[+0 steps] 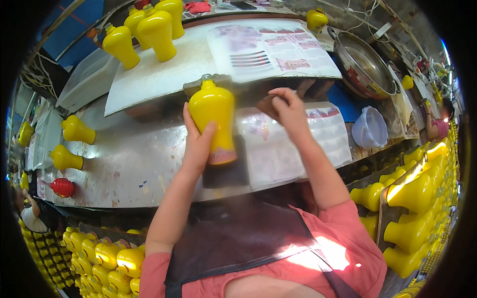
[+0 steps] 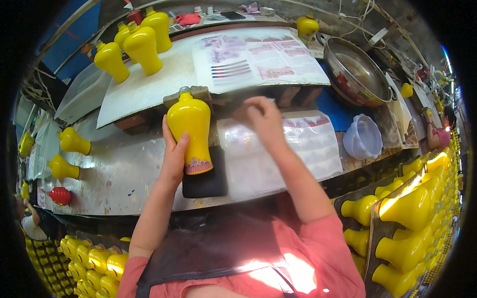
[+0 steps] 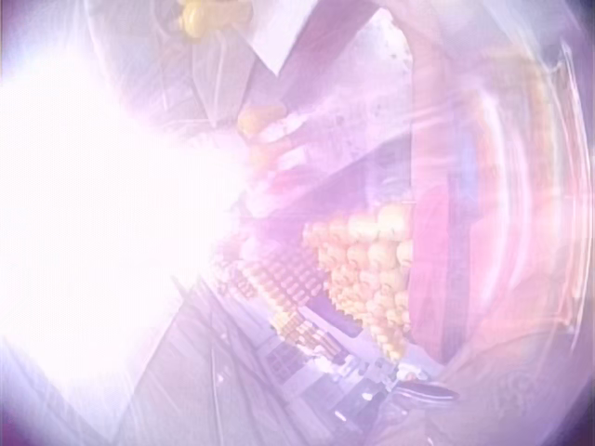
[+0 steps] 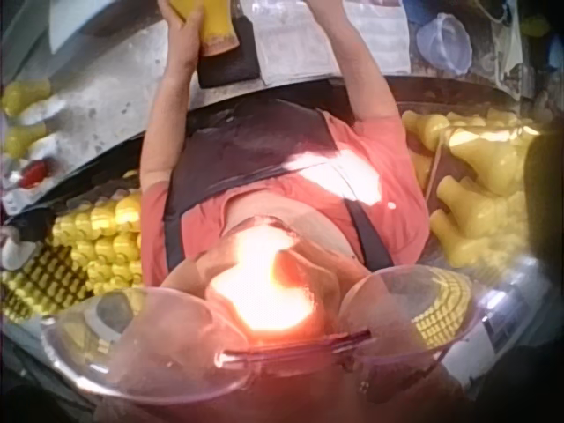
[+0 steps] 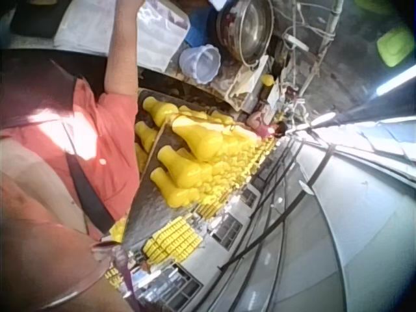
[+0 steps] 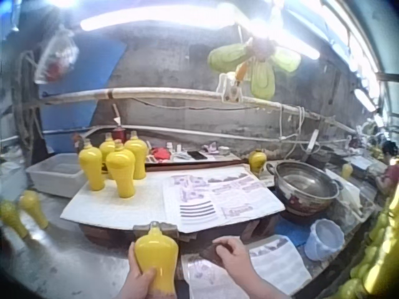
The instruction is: The person applies decorative stickers to yellow ceramic vases on a workbench. They peel stickers from a sheet, place them on the vase surface, and smooth them down with their fingers. The person handles multiple vases one at a time, rotating each to apply stickers to different sides.
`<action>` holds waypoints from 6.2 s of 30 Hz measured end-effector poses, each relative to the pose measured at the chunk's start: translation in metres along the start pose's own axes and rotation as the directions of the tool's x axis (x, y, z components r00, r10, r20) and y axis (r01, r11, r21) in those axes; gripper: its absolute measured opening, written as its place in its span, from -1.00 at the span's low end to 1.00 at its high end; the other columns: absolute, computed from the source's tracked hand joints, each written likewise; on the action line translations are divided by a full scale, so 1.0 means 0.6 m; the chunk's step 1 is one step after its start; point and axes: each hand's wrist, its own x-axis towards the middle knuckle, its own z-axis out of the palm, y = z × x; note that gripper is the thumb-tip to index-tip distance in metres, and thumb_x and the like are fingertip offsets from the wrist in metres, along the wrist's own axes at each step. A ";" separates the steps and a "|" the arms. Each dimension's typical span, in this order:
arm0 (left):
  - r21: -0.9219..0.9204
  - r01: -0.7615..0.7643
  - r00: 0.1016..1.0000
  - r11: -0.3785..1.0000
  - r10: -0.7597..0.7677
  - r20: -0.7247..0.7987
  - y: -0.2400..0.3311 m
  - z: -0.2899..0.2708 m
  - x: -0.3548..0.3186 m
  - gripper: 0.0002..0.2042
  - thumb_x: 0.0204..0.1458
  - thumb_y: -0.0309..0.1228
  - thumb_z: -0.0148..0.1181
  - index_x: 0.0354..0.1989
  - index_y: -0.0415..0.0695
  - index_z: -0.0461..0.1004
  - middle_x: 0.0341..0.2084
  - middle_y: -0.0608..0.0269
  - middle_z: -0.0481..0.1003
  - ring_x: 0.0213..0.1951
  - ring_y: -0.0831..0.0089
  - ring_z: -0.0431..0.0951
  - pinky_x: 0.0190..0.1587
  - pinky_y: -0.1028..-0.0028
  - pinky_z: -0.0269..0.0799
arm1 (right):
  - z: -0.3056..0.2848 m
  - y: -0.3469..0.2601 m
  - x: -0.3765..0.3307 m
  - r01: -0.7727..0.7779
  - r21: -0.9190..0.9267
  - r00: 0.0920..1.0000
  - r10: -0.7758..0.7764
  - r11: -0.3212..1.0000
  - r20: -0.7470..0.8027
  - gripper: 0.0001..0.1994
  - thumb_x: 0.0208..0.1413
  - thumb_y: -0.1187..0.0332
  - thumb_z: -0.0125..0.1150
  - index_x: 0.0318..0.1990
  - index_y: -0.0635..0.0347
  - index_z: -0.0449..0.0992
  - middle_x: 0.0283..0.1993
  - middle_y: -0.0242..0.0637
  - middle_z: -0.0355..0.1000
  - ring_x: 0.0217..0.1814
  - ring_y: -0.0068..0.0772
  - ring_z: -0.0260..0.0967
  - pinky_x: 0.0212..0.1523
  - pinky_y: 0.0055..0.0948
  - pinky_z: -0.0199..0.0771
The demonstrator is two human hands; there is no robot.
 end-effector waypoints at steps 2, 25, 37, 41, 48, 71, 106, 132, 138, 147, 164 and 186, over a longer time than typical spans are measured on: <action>-0.040 0.034 0.999 0.999 -0.034 0.001 -0.002 0.001 0.000 -0.10 0.30 -0.34 0.15 0.63 -0.03 -0.38 0.42 -0.01 0.17 0.34 0.19 0.31 0.37 0.27 0.27 | -0.055 -0.012 0.046 0.146 -0.652 0.984 -0.178 0.744 0.017 -0.69 0.18 0.39 0.23 0.07 0.18 0.61 -0.05 -0.06 0.59 -0.13 -0.05 0.61 -0.01 -0.22 0.58; -0.041 0.045 0.983 0.998 -0.037 0.181 0.020 -0.016 0.011 -0.06 0.24 -0.14 0.30 0.61 0.02 -0.27 0.44 0.12 0.12 0.47 0.23 0.12 0.50 0.21 0.04 | -0.037 -0.095 0.075 -0.003 -0.378 0.976 0.084 0.926 0.200 -0.78 0.30 0.35 0.35 -0.04 0.31 0.73 -0.26 -0.48 0.65 -0.33 -0.74 0.47 -0.33 -0.62 0.46; 0.206 -0.120 0.990 0.971 0.133 -0.051 0.058 -0.022 0.063 -0.30 0.12 -0.11 0.35 0.35 -0.24 0.29 0.28 -0.13 0.31 0.36 0.02 0.30 0.40 0.16 0.21 | 0.089 -0.055 -0.016 0.974 -0.185 0.105 -0.460 -0.132 0.882 -0.52 -0.15 0.45 0.31 0.04 -0.06 0.71 -0.41 -0.49 0.37 -0.55 -0.48 0.31 -0.56 -0.41 0.32; 0.566 -0.200 0.967 0.800 0.254 -0.017 0.061 -0.012 0.071 -0.22 -0.10 -0.06 0.52 0.26 -0.22 0.37 0.13 -0.10 0.39 0.21 -0.07 0.39 0.33 0.10 0.29 | 0.069 -0.036 -0.019 0.965 -0.186 0.083 -0.457 -0.185 0.886 -0.51 -0.16 0.45 0.32 0.04 -0.04 0.71 -0.47 -0.49 0.25 -0.57 -0.51 0.25 -0.56 -0.42 0.29; 0.586 -0.324 0.929 0.743 0.367 0.049 0.033 -0.023 0.054 -0.11 -0.04 0.00 0.49 0.38 -0.25 0.24 0.26 -0.20 0.33 0.31 -0.14 0.32 0.38 0.07 0.23 | 0.046 -0.026 -0.054 0.986 -0.091 0.024 -0.430 -0.137 0.902 -0.65 0.02 0.36 0.47 0.02 0.02 0.72 -0.28 -0.31 0.55 -0.57 -0.49 0.29 -0.58 -0.47 0.31; 0.412 -0.357 0.932 0.838 0.346 0.105 -0.019 -0.042 0.018 0.04 0.12 0.18 0.29 0.54 -0.30 -0.08 0.43 -0.29 0.11 0.46 -0.20 0.12 0.51 0.06 0.00 | 0.109 -0.049 0.002 0.342 -0.471 0.872 -0.087 0.813 0.482 -0.32 0.14 0.12 0.37 0.43 0.03 0.39 -0.08 -0.04 0.51 -0.32 -0.22 0.50 -0.19 -0.31 0.54; 0.389 -0.474 0.879 0.790 0.446 0.166 -0.030 -0.064 0.012 -0.10 0.13 -0.23 0.32 0.57 -0.15 -0.07 0.45 -0.07 0.04 0.45 0.00 0.12 0.48 0.11 0.07 | 0.087 0.015 -0.054 0.117 -0.402 0.887 0.086 0.908 0.453 0.02 0.12 0.12 0.40 0.62 0.21 -0.12 0.50 0.17 0.23 -0.12 -0.18 0.61 -0.06 -0.32 0.60; 0.665 -0.554 0.806 0.501 0.524 0.276 -0.026 -0.066 0.027 -0.16 0.28 0.08 0.15 0.58 -0.12 -0.01 0.46 -0.08 0.04 0.49 0.01 0.07 0.50 0.15 0.05 | 0.095 0.028 -0.070 0.202 -0.478 0.904 0.026 0.855 0.428 0.00 0.22 0.19 0.38 0.64 0.20 -0.19 0.37 -0.06 0.35 -0.21 -0.53 0.50 -0.09 -0.48 0.54; 0.657 -0.563 0.801 0.502 0.527 0.284 -0.030 -0.068 0.029 -0.16 0.27 0.06 0.16 0.58 -0.13 -0.03 0.46 -0.09 0.04 0.49 0.00 0.07 0.49 0.15 0.07 | 0.095 0.028 -0.068 0.187 -0.454 0.906 0.025 0.871 0.422 0.08 0.07 0.12 0.44 0.60 0.33 -0.15 0.46 0.24 0.26 -0.14 -0.14 0.62 -0.09 -0.30 0.61; 0.522 -0.489 0.866 0.699 0.462 0.191 -0.015 -0.055 0.022 0.01 0.12 0.11 0.29 0.53 -0.32 -0.05 0.42 -0.29 0.06 0.46 -0.21 0.04 0.50 -0.01 -0.04 | 0.092 -0.028 -0.041 0.468 -0.563 0.881 -0.313 0.682 0.354 -0.45 0.10 0.25 0.45 0.30 -0.05 0.55 -0.12 -0.24 0.47 -0.29 -0.44 0.44 -0.22 -0.42 0.49; 0.691 -0.498 0.837 0.523 0.499 0.226 -0.015 -0.042 0.021 -0.21 0.13 0.02 0.32 0.49 -0.04 0.19 0.41 -0.26 0.02 0.38 -0.27 0.13 0.43 -0.03 0.13 | 0.120 -0.036 0.008 0.723 -0.501 0.684 -0.390 0.477 0.616 -0.54 0.13 0.28 0.38 0.22 -0.22 0.61 0.16 -0.03 0.51 -0.02 0.03 0.56 -0.05 -0.20 0.61; 0.615 -0.447 0.875 0.650 0.460 0.149 -0.015 -0.048 0.017 0.01 0.05 -0.06 0.41 0.55 -0.28 -0.05 0.40 -0.25 0.11 0.45 -0.19 0.09 0.49 0.04 0.03 | 0.112 -0.060 0.006 0.846 -0.517 0.460 -0.666 0.129 0.587 -0.71 0.10 0.56 0.42 -0.01 0.11 0.67 -0.09 -0.30 0.66 -0.24 -0.24 0.57 -0.19 -0.35 0.59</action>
